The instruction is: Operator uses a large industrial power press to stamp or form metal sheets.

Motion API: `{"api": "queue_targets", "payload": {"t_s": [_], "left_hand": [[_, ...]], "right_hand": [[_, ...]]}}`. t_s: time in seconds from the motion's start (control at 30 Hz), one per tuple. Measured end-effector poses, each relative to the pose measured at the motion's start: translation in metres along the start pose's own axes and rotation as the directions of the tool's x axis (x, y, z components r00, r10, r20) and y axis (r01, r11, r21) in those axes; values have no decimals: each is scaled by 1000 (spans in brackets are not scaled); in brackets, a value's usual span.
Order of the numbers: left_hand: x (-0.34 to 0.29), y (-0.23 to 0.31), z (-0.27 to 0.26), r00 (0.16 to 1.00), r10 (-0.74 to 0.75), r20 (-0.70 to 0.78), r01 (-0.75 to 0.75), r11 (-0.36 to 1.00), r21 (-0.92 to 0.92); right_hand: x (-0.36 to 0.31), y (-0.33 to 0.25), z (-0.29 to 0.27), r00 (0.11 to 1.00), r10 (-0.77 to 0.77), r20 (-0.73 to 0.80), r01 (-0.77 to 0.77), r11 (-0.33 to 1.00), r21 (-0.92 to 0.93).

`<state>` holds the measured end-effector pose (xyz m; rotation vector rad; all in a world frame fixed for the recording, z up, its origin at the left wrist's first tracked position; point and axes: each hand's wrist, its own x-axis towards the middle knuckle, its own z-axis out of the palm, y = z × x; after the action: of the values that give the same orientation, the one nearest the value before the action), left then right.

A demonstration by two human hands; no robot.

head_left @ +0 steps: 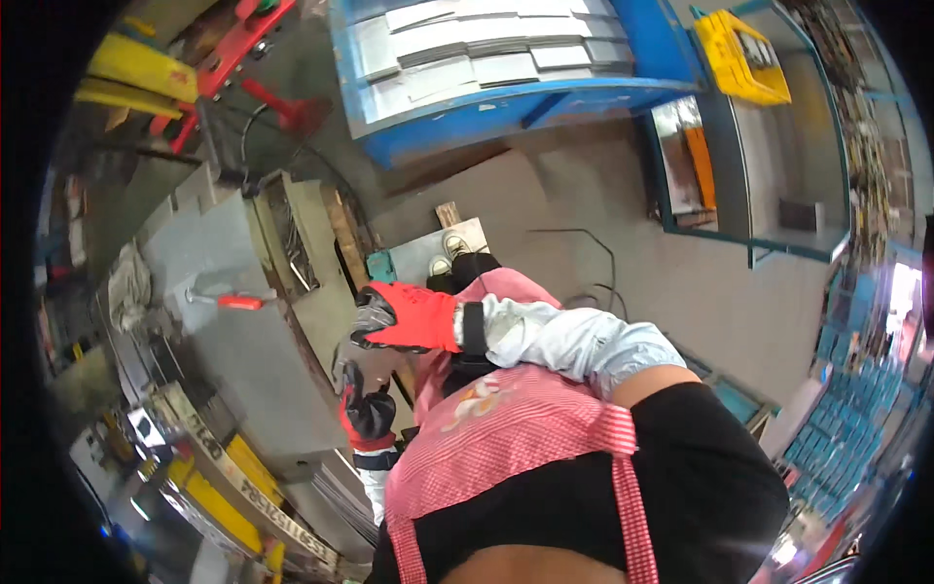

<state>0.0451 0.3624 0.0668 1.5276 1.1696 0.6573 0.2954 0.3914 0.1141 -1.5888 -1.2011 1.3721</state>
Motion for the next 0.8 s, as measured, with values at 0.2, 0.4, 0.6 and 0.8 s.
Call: {"api": "queue_targets", "payload": {"t_s": [0.2,0.4,0.6,0.8], "left_hand": [[38,54,35,978,100,185,-138,970,202],[63,41,46,879,-203,432,388,832,-398],[95,70,116,890,-4,456,128,962,-241],[122,53,222,829,22,559,135,962,-239]], "right_hand": [[-26,43,-18,985,161,-59,-150,976,157],[-39,63,-36,971,162,-176,-134,977,163],[-75,61,-110,915,253,-313,-221,966,133],[-108,130,-214,927,236,-290,-194,967,167]]}}
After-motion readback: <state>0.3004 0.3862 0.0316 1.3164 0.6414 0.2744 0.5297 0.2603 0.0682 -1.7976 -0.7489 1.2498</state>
